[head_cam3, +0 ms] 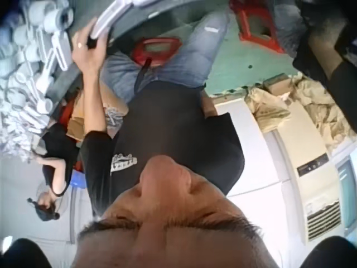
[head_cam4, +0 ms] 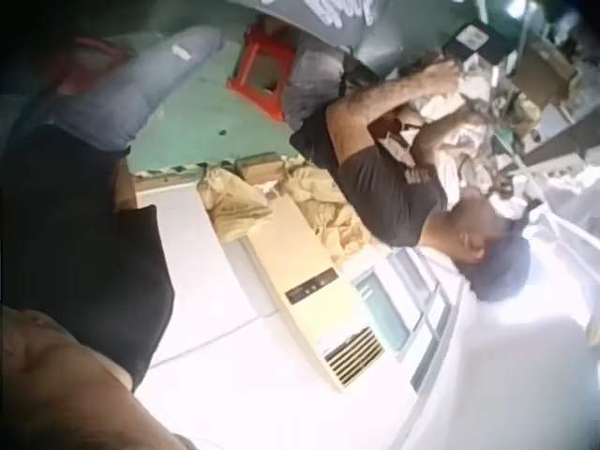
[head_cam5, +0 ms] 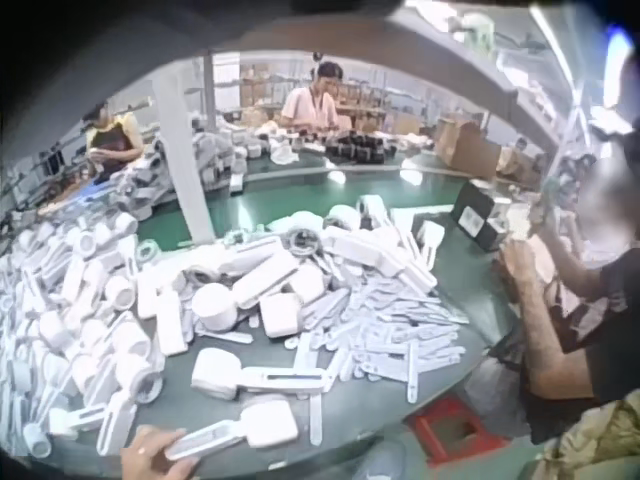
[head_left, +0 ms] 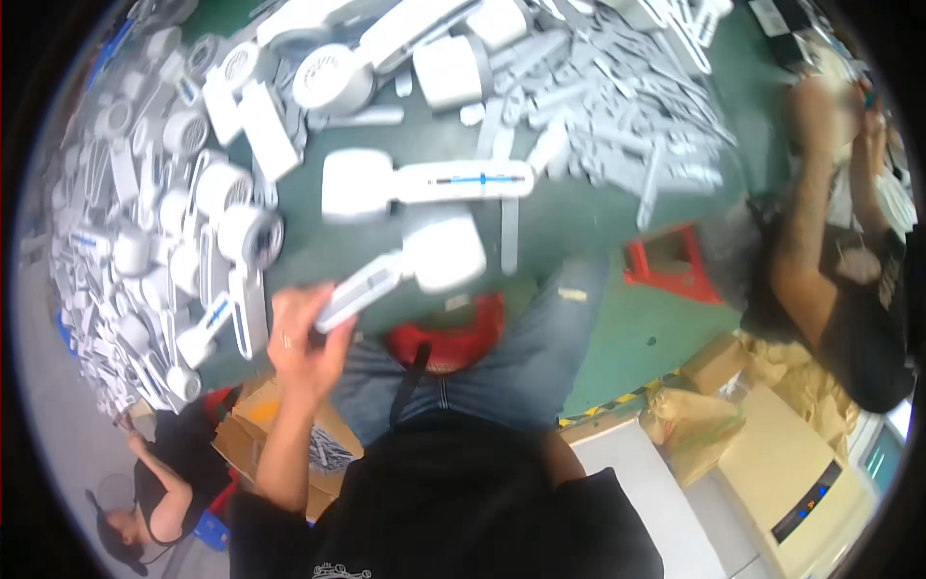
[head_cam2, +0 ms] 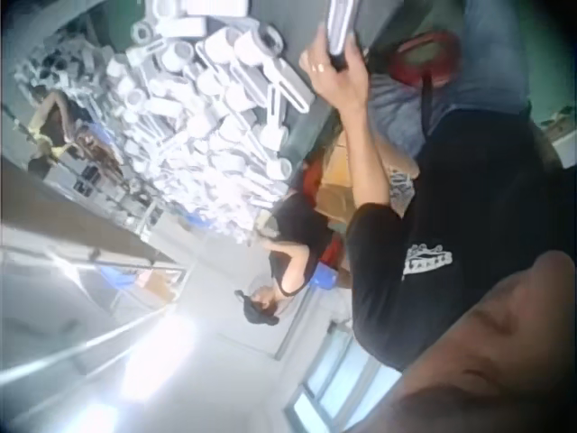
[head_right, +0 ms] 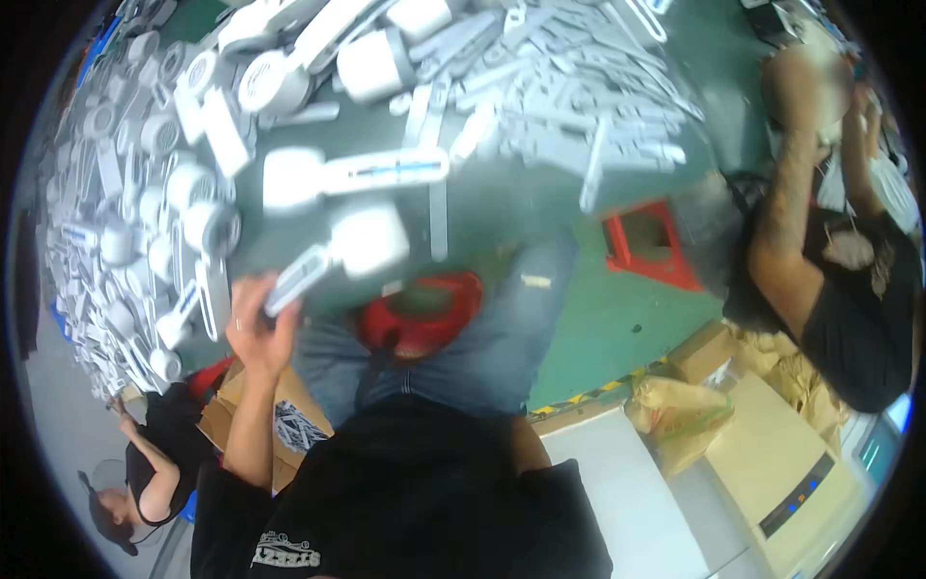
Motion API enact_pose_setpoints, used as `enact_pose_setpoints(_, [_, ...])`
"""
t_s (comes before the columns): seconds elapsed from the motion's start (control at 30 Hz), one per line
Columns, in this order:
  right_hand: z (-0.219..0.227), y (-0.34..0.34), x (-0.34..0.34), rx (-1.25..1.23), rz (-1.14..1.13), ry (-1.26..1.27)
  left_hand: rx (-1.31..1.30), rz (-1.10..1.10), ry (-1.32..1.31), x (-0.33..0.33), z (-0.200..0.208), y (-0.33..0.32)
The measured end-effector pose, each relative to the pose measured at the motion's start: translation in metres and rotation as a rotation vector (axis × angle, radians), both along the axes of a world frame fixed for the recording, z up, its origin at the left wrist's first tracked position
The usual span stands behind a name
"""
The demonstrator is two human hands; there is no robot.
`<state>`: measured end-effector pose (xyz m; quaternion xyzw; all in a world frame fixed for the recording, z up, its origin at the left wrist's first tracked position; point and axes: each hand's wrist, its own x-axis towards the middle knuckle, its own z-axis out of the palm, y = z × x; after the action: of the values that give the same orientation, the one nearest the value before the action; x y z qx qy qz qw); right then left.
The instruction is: Assembling plastic components by hammering metal brackets into them at a factory workstation.
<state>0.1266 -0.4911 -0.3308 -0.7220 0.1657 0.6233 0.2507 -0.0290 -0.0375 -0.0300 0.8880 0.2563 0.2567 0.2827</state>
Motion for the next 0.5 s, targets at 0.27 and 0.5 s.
enact_pose_setpoints(0.27, [0.050, -0.060, -0.044, -0.164, 0.124, 0.143, -0.052, -0.064, 0.031, -0.004, 0.007, 0.005])
enact_pose_setpoints(0.5, [0.060, -0.102, -0.005, -0.180, 0.290, -0.028, 0.030, -0.061, -0.052, 0.007, 0.005, 0.005])
